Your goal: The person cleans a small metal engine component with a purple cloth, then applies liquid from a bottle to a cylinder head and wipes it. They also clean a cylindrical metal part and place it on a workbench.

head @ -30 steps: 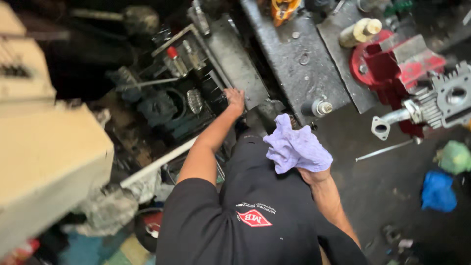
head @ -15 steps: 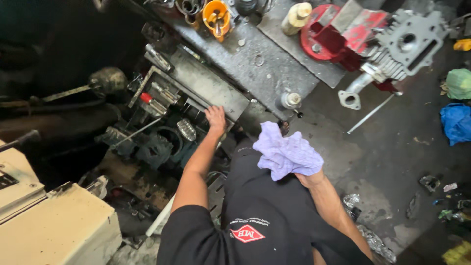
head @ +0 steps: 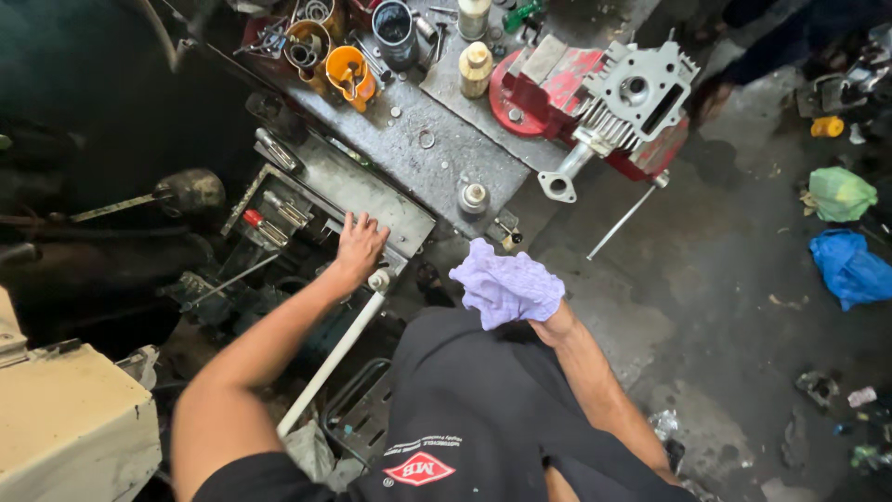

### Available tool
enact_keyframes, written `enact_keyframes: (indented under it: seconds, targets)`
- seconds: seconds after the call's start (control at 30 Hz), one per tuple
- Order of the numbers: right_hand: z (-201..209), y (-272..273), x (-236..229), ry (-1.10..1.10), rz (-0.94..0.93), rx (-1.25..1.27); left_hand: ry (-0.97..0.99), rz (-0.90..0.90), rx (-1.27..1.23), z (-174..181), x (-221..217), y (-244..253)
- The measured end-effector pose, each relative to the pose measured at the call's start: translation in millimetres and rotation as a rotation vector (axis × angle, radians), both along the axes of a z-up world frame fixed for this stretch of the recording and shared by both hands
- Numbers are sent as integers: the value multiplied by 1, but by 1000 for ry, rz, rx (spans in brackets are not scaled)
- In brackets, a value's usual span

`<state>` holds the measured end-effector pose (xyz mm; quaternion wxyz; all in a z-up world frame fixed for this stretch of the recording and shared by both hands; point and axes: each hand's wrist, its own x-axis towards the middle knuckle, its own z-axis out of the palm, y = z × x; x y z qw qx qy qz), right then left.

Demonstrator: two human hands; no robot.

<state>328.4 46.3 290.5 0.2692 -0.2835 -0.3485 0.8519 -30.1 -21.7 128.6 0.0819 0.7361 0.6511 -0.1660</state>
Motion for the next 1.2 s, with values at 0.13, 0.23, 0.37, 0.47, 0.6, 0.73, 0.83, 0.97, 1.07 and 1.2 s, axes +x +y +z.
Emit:
enact_keyframes:
  seconds: [0.13,0.23,0.37,0.47,0.6,0.73,0.83,0.97,1.07,1.2]
  targets:
    - [18,9,-4,25,66,-121,-175,18,-16,106,23,10]
    - [24,14,-9,46,84,-130,-210,-47,104,176,42,13]
    - [12,13,-20,75,151,-171,-68,-179,378,236,73,9]
    - [-2,4,-34,103,208,-235,-75,-209,380,260,110,13]
    - [-5,-6,-45,202,206,-365,-341,-177,375,279,142,22]
    - [10,-2,-31,309,-13,-119,-640,-56,502,280,148,28]
    - [23,12,-27,282,-84,129,-814,61,683,270,155,31]
    - [33,22,-38,188,-209,181,-594,99,747,251,177,31]
    - [41,23,-47,109,-359,130,-823,76,857,244,175,29]
    - [56,22,-44,25,-219,667,-821,187,875,245,163,28]
